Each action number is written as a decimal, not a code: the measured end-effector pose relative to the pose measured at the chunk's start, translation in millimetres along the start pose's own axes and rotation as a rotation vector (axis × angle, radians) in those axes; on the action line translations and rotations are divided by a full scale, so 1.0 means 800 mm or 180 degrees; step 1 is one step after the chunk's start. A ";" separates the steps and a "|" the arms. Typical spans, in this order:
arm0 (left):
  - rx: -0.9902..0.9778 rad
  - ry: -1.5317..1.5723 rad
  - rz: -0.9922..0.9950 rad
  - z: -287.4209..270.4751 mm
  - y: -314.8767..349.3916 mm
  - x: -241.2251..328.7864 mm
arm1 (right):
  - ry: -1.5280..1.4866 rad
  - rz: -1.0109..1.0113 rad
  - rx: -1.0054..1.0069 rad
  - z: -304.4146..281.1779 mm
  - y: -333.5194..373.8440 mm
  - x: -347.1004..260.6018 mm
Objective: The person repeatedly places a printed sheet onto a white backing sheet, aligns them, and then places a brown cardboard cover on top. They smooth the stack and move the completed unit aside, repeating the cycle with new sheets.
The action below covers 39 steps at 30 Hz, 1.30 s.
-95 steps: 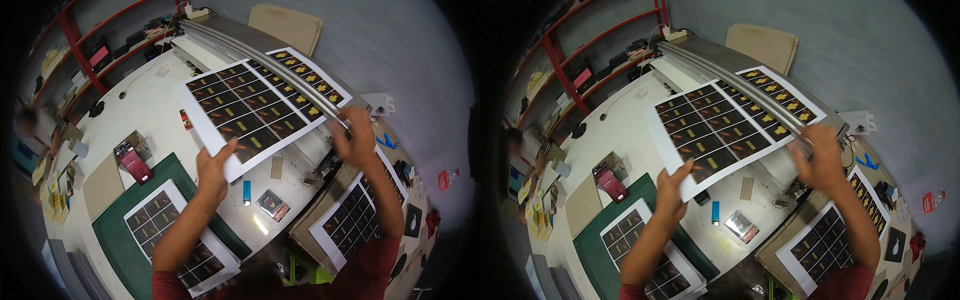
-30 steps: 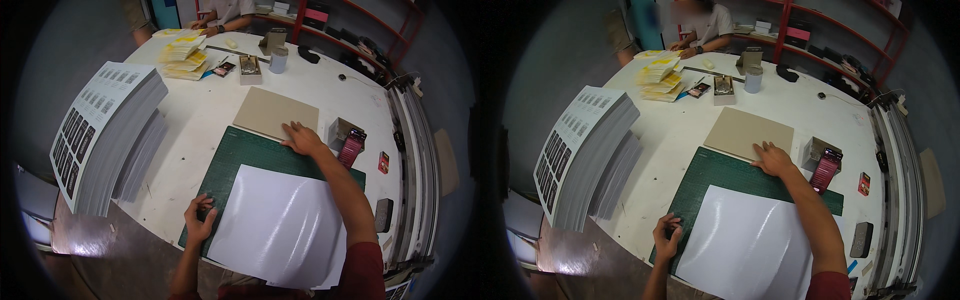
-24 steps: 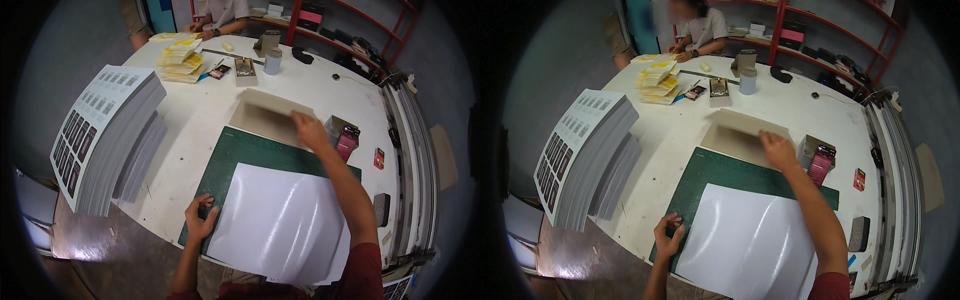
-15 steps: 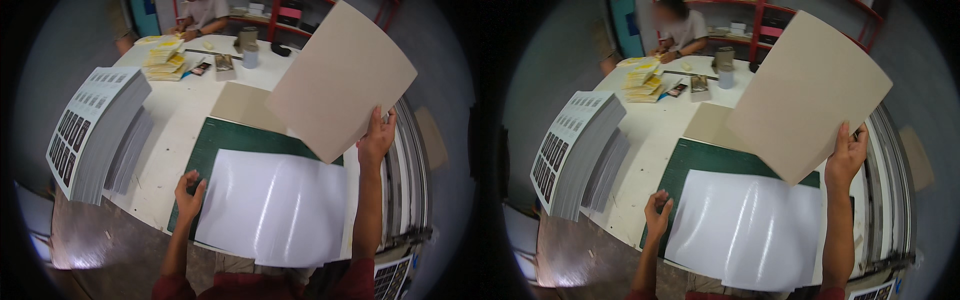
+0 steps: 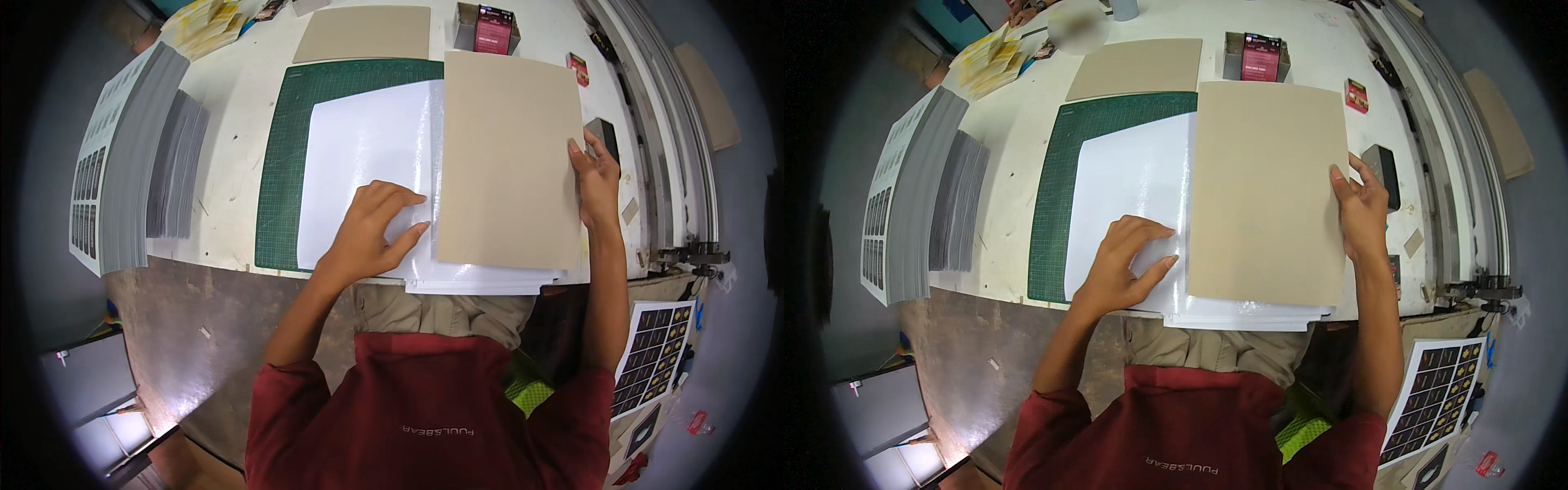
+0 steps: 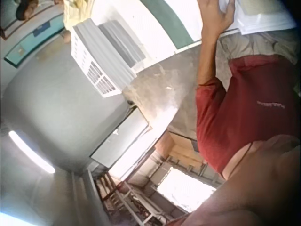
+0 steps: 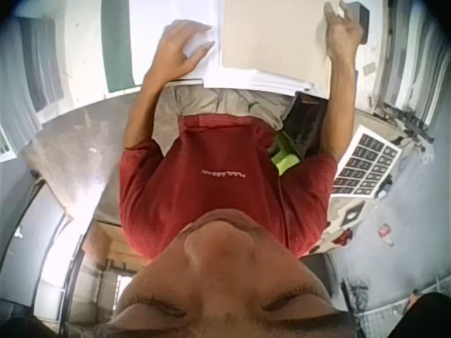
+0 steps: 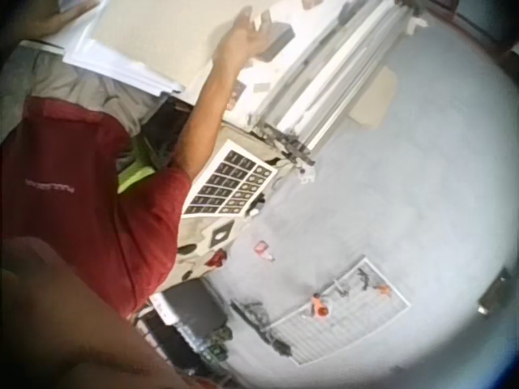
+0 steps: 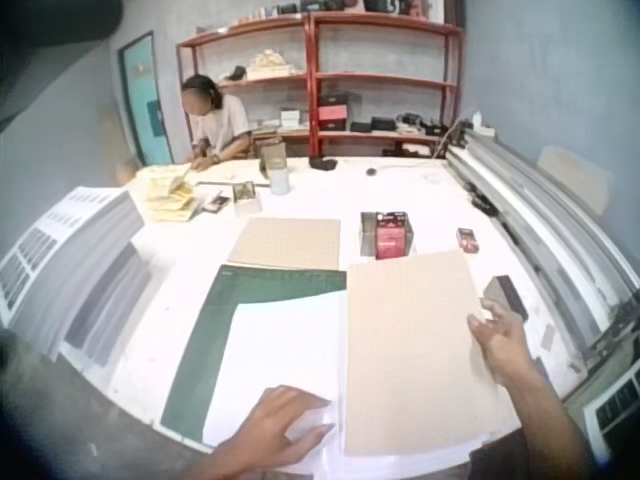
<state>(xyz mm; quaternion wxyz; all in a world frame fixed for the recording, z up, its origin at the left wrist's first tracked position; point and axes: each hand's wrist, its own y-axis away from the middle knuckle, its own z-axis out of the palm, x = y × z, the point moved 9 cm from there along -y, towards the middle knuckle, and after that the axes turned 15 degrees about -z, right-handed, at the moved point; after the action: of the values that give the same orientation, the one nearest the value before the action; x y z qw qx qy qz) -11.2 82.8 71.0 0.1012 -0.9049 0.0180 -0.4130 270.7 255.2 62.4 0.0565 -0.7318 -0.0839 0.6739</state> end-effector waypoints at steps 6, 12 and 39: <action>-0.0138 -0.0198 0.0127 0.022 0.011 0.006 | 0.0191 0.0159 -0.0242 0.007 0.008 0.031; -0.0171 -0.0315 0.0137 0.036 0.016 0.001 | 0.0138 0.0234 -0.0256 0.005 0.019 0.041; -0.0143 -0.0333 0.0018 0.042 0.018 -0.010 | 0.0211 0.0197 -0.0182 0.004 0.020 0.052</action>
<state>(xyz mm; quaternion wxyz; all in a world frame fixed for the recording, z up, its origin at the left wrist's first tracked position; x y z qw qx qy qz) 9.7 75.4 40.7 0.0829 -0.9273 0.0245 -0.3643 271.2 247.6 18.6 0.0175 -0.7574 -0.0785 0.6480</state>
